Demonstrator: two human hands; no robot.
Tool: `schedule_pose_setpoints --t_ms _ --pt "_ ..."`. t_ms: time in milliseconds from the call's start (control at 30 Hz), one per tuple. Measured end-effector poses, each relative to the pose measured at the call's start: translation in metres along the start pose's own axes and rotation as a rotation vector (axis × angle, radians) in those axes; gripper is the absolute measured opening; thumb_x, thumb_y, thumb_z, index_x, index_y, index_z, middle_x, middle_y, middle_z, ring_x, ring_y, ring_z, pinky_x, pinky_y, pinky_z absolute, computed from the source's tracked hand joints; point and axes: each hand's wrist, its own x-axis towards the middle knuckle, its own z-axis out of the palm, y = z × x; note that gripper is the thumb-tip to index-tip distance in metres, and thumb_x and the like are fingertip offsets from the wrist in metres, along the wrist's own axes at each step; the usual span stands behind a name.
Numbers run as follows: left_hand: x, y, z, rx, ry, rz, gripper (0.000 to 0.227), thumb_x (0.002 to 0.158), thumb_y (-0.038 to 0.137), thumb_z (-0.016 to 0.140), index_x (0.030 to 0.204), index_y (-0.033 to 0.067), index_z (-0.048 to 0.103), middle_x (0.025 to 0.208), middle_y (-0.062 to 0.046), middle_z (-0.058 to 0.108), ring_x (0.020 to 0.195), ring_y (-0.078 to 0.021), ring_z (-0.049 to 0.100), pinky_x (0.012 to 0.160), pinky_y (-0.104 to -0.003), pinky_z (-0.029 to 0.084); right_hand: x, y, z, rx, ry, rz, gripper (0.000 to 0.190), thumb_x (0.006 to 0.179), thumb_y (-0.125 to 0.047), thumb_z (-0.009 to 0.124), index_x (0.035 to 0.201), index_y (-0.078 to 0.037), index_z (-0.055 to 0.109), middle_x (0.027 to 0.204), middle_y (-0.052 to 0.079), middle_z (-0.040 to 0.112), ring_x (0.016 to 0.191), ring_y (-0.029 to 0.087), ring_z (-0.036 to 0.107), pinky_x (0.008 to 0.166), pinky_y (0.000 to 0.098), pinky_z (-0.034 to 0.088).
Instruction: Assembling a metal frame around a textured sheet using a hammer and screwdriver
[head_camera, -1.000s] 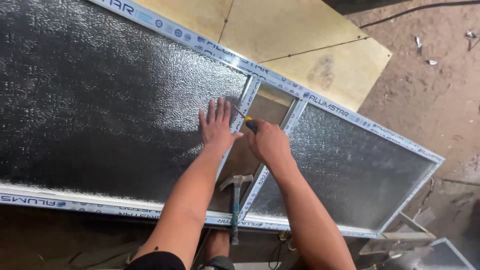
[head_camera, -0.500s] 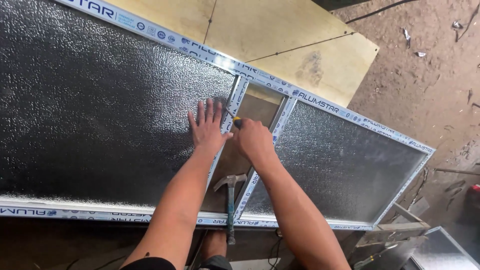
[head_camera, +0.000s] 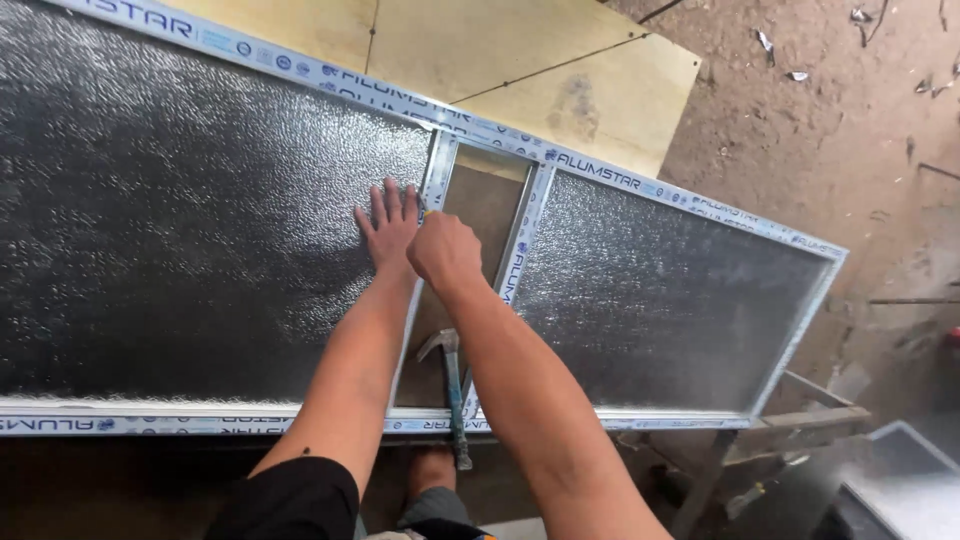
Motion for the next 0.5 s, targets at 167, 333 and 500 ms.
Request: schedule_pose_setpoints --t_ms 167,333,500 --pt "-0.001 -0.007 0.007 0.038 0.088 0.026 0.074 0.107 0.049 0.037 0.166 0.0313 -0.005 0.172 -0.007 -0.015 0.158 -0.0355 -0.014 0.120 -0.072 -0.007 -0.008 0.018 0.034 0.079 0.067 -0.050 0.035 0.096 -0.023 0.051 0.109 0.005 0.067 0.099 0.025 0.073 0.097 0.046 0.074 0.079 0.0582 0.061" --pt "-0.007 -0.009 0.011 0.133 0.123 0.007 0.082 0.103 0.043 0.052 0.167 0.0319 0.002 0.173 -0.006 -0.011 0.158 -0.0324 -0.010 0.120 -0.073 -0.002 -0.067 0.045 0.036 0.059 0.009 -0.076 0.036 0.099 -0.028 0.051 0.113 0.005 0.056 0.105 0.027 0.071 0.100 0.051 0.071 0.084 0.0608 0.058" --pt "-0.026 -0.003 0.007 0.121 0.217 0.043 0.097 0.091 0.072 0.055 0.167 0.0283 0.013 0.173 -0.012 -0.003 0.159 -0.0361 -0.004 0.119 -0.076 0.008 -0.160 0.096 0.053 0.636 0.194 0.158 0.060 0.103 -0.039 0.044 0.144 0.004 0.045 0.123 0.040 0.065 0.119 0.057 0.061 0.103 0.0673 0.047"
